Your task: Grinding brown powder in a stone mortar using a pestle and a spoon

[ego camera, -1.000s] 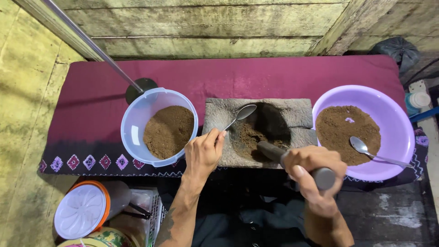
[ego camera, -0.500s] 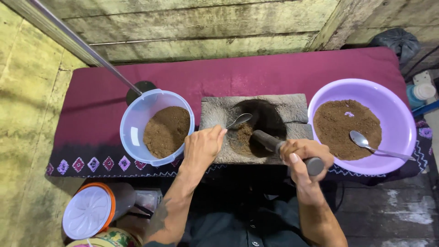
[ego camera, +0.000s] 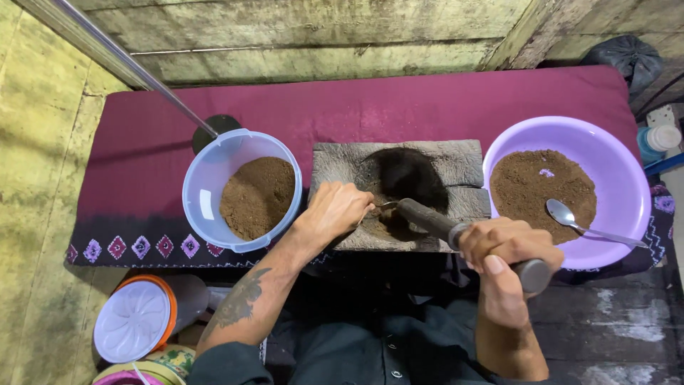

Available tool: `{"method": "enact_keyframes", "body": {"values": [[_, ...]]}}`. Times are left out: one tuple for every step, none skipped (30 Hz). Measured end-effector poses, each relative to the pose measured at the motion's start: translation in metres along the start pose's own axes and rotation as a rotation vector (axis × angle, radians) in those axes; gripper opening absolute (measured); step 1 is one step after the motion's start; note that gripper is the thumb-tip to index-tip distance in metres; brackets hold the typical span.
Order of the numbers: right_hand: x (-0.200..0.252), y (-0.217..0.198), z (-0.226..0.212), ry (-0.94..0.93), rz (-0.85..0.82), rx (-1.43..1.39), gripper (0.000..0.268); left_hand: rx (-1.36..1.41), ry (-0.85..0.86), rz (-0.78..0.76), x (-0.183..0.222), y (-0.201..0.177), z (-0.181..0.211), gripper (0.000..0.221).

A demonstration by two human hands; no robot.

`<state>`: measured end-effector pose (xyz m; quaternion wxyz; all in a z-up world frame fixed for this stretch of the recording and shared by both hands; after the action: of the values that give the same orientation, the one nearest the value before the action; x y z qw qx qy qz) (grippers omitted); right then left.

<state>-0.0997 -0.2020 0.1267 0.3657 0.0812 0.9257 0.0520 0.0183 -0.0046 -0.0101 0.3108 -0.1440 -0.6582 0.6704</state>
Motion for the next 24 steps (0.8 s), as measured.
{"method": "enact_keyframes", "body": {"values": [[-0.002,-0.001,-0.002,-0.001,0.000,0.002,0.035,0.001,0.001,0.002,0.002,-0.002,-0.002,0.027],[-0.005,-0.002,-0.005,-0.016,-0.031,0.017,0.034,0.031,0.006,0.026,0.004,-0.004,-0.003,0.027],[-0.006,-0.002,-0.007,-0.026,-0.058,0.032,0.034,0.062,0.012,0.046,0.006,-0.005,-0.004,0.027],[-0.008,-0.001,-0.009,-0.023,-0.056,0.035,0.034,0.064,0.015,0.043,0.012,-0.014,-0.004,0.027],[-0.011,0.000,-0.011,-0.027,-0.081,0.050,0.033,0.086,-0.022,0.008,0.018,-0.021,-0.005,0.030],[-0.014,0.001,-0.013,-0.031,-0.106,0.065,0.032,0.108,-0.059,-0.027,0.024,-0.028,-0.005,0.034],[-0.016,0.005,-0.013,-0.029,-0.108,0.064,0.032,0.110,-0.061,-0.027,0.029,-0.030,-0.008,0.034],[-0.018,0.009,-0.012,0.008,-0.110,0.032,0.033,0.105,-0.085,0.048,0.035,-0.034,-0.011,0.035],[-0.020,0.013,-0.011,0.045,-0.111,0.000,0.034,0.099,-0.108,0.123,0.041,-0.038,-0.014,0.037],[-0.018,0.010,0.009,0.046,-0.113,-0.001,0.034,0.101,-0.111,0.122,0.047,-0.041,-0.017,0.037],[-0.016,0.010,0.027,-0.039,-0.199,-0.090,0.034,0.193,-0.157,0.150,0.053,-0.046,-0.021,0.039],[-0.013,0.009,0.044,-0.120,-0.289,-0.179,0.035,0.287,-0.204,0.178,0.059,-0.050,-0.026,0.041],[-0.007,0.013,0.051,-0.120,-0.292,-0.181,0.035,0.288,-0.208,0.179,0.062,-0.051,-0.024,0.041],[-0.002,0.017,0.057,-0.145,-0.277,-0.180,0.037,0.329,-0.225,0.240,0.066,-0.054,-0.022,0.040],[0.003,0.020,0.062,-0.172,-0.261,-0.178,0.039,0.366,-0.240,0.302,0.069,-0.058,-0.021,0.040],[0.002,0.020,0.061,-0.174,-0.263,-0.180,0.039,0.366,-0.242,0.304,0.068,-0.047,-0.022,0.040],[0.002,0.020,0.059,-0.167,-0.274,-0.174,0.038,0.364,-0.261,0.349,0.068,-0.036,-0.023,0.040],[0.002,0.019,0.058,-0.160,-0.285,-0.169,0.038,0.361,-0.281,0.393,0.068,-0.024,-0.023,0.039],[0.001,0.016,0.056,-0.158,-0.283,-0.166,0.038,0.363,-0.277,0.391,0.070,-0.023,-0.019,0.039],[-0.001,0.014,0.054,-0.138,-0.257,-0.164,0.037,0.365,-0.266,0.443,0.073,-0.023,-0.016,0.039],[-0.006,0.013,0.053,-0.123,-0.238,-0.168,0.035,0.365,-0.259,0.502,0.075,-0.025,-0.015,0.039],[-0.009,0.012,0.048,-0.127,-0.241,-0.170,0.035,0.363,-0.261,0.507,0.075,-0.024,-0.016,0.039],[-0.012,0.010,0.043,-0.098,-0.227,-0.179,0.035,0.352,-0.250,0.553,0.076,-0.023,-0.015,0.037],[-0.015,0.008,0.039,-0.069,-0.214,-0.187,0.036,0.340,-0.239,0.599,0.077,-0.021,-0.014,0.035]]}}
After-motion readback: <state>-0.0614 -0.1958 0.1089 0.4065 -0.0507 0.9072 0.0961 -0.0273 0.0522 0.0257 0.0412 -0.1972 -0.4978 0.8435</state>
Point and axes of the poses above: each hand's wrist, its own x-axis away from the middle knuckle, its own y-axis out of the palm, z = x × y, the point moved 3 cm from there along -x, towards the middle knuckle, and after that the axes turned 3 degrees about x, right-handed, at the moved point
